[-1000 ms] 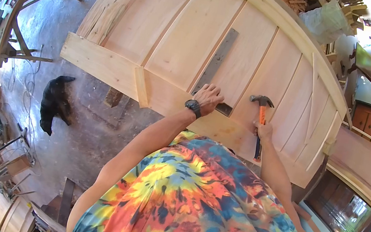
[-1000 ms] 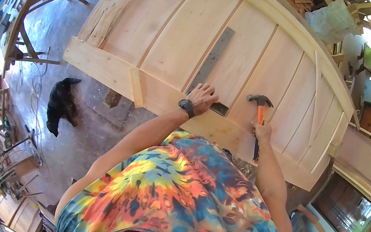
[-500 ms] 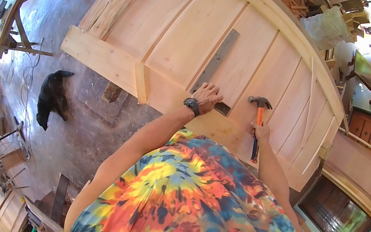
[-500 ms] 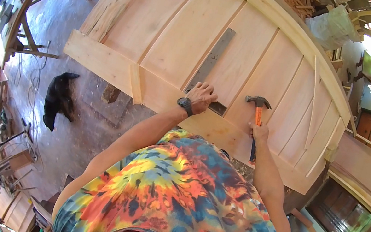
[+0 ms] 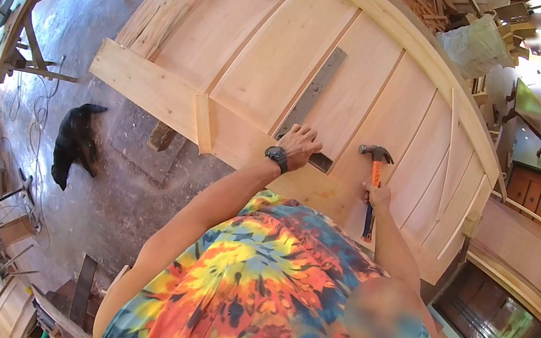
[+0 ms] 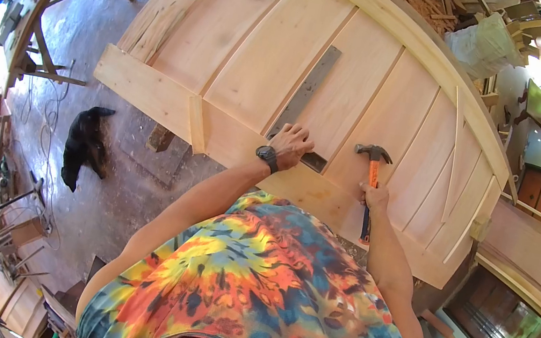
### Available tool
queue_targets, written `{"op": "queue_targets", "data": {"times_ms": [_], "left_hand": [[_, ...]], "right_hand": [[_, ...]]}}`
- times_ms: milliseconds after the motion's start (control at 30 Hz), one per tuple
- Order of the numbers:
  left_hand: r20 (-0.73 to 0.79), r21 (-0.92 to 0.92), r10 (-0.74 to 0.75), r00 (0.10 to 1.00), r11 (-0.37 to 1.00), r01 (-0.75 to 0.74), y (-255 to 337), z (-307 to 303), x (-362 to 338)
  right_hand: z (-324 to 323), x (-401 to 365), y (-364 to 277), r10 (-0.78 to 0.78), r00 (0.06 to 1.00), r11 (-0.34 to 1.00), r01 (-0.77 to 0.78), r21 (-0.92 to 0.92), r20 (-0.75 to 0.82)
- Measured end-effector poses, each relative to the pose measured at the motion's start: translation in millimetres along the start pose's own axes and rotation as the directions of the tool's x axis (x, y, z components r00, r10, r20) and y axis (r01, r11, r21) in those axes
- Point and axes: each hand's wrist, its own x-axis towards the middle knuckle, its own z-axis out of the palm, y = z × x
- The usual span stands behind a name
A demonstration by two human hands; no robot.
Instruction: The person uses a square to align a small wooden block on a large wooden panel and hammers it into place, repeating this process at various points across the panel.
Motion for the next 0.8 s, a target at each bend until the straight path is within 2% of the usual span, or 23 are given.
{"op": "queue_targets", "data": {"times_ms": [533, 600, 700, 800], "left_hand": [[-0.007, 0.023, 0.003, 1.0, 1.0, -0.003, -3, -2, 0], [0.04, 0.027, 0.059, 0.997, 0.998, -0.06, -11, -7, 5], [0.098, 0.018, 0.067, 0.993, 0.997, -0.069, -34, -25, 12], [0.071, 0.085, 0.083, 0.994, 0.992, -0.089, -70, -49, 13]], "right_hand": [[1, -2, -1, -0.009, 1.0, 1.0, 0.009, 0.014, 0.004], [1, 0, -4, 0.02, 1.0, 0.999, -0.02, -0.025, -0.004], [-1, -1, -2, 0.012, 1.0, 1.0, -0.012, 0.004, 0.019], [1, 2, -1, 0.031, 0.999, 0.999, -0.031, 0.012, 0.01]]}}
